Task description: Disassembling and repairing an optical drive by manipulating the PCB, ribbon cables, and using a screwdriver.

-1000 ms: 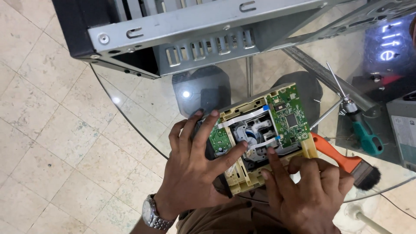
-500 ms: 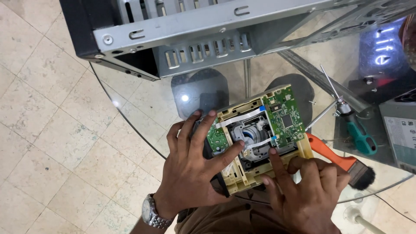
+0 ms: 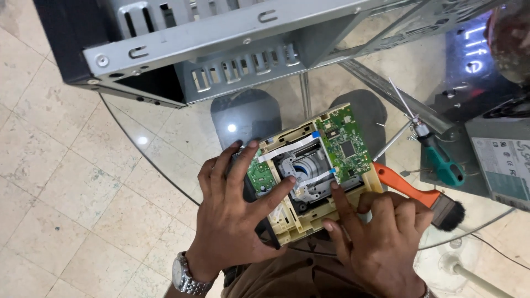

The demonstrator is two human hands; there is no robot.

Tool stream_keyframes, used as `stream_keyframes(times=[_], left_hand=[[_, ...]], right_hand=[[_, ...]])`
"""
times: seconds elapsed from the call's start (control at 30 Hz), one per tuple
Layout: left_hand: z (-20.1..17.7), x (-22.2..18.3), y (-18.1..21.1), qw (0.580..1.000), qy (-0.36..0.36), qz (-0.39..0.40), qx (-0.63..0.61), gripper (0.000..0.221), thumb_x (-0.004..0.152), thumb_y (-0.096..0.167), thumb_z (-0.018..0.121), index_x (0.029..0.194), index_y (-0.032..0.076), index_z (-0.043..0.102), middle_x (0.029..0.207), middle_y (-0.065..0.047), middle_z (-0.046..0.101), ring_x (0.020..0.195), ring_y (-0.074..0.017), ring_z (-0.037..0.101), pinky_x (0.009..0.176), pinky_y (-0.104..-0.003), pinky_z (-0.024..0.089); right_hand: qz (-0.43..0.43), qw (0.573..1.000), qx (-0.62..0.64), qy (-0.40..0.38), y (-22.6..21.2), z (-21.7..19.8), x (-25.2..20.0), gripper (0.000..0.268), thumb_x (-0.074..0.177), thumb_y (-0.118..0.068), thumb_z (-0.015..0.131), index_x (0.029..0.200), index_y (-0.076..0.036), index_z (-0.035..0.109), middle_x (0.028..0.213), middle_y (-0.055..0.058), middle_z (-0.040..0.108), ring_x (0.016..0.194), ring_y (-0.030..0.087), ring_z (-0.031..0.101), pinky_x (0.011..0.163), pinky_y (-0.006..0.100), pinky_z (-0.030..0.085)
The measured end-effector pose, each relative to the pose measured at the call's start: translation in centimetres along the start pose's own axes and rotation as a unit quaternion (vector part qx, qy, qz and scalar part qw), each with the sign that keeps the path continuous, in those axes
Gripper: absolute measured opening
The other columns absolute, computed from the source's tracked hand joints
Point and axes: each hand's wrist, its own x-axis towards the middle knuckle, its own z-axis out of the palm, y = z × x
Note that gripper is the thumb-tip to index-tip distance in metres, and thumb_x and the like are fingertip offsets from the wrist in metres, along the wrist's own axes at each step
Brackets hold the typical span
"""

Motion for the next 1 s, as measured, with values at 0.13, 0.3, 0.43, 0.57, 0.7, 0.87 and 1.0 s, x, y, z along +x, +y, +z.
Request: stream_keyframes(times=[0.13,0.3,0.43,0.57,0.7,0.87,1.0], left_hand=[[-0.4,0.3,0.1,1.000,0.007,0.001,-0.001,0.088,0.078,0.089,0.061,0.147,0.034,0.053,0.160,-0.021,0.033,0.146,-0.0470,0.040,0.112,-0.065,0.037],[-0.5,0.1,-0.7,0.999,-0.025,-0.027,0.017,0.106,0.055,0.069,0.092,0.148,0.035,0.054,0.164,-0.025,0.021,0.149,-0.0543,0.029,0.108,-0.072,0.033],[-1.5,0.4,0.0,0.999,-0.038,-0.029,-0.016,0.092,0.077,0.063,0.085,0.154,0.035,0.044,0.170,-0.024,0.011,0.159,-0.0538,0.014,0.115,-0.073,0.026],[-2.2,0.3,1.5,0.997,0.005,-0.052,-0.055,0.101,0.080,0.075,0.063,0.159,0.019,0.035,0.171,-0.025,0.010,0.162,-0.0489,0.008,0.126,-0.069,0.017],[-1.4,0.1,3.1,0.988,0.109,-0.078,-0.071,0.065,0.097,0.048,0.058,0.147,0.008,0.049,0.162,-0.022,0.032,0.157,-0.0445,0.029,0.130,-0.062,0.031],[-1.1,2.0,6.1,0.983,0.174,-0.032,-0.055,0.043,0.096,0.027,0.068,0.130,0.001,0.060,0.141,-0.023,0.055,0.138,-0.0437,0.052,0.117,-0.056,0.050],[0.1,4.1,8.4,0.977,0.192,0.023,-0.088,0.032,0.095,0.020,0.071,0.119,-0.001,0.065,0.123,-0.017,0.066,0.122,-0.0348,0.061,0.103,-0.046,0.058]], right_hand=[[-0.029,0.979,0.164,0.117,2.9,-0.6,0.0,0.040,0.099,-0.038,0.056,0.114,-0.007,0.076,0.089,0.009,0.054,0.080,0.025,0.045,0.077,0.045,0.031],[0.055,0.977,0.168,0.118,9.0,-1.2,0.3,0.014,0.106,0.004,0.076,0.117,0.012,0.077,0.108,0.025,0.058,0.094,0.037,0.057,0.088,0.049,0.048],[0.041,0.992,0.078,0.086,12.0,0.4,0.9,0.029,0.106,-0.015,0.076,0.125,0.006,0.077,0.121,0.026,0.066,0.096,0.038,0.059,0.090,0.051,0.052],[0.053,0.994,0.057,0.074,13.1,2.3,1.0,0.036,0.099,-0.024,0.082,0.121,0.003,0.077,0.107,0.017,0.069,0.096,0.035,0.064,0.083,0.045,0.056],[0.071,0.984,0.133,0.095,13.3,2.8,0.5,0.027,0.101,-0.013,0.082,0.120,0.006,0.076,0.107,0.018,0.069,0.095,0.036,0.064,0.082,0.047,0.054],[0.073,0.972,0.199,0.106,13.6,1.6,0.0,0.024,0.104,-0.007,0.073,0.119,0.011,0.073,0.110,0.023,0.070,0.100,0.038,0.066,0.087,0.048,0.055],[0.101,0.953,0.273,0.090,13.8,0.4,-0.3,0.024,0.106,-0.005,0.063,0.122,0.012,0.070,0.112,0.023,0.070,0.095,0.036,0.069,0.083,0.043,0.054]])
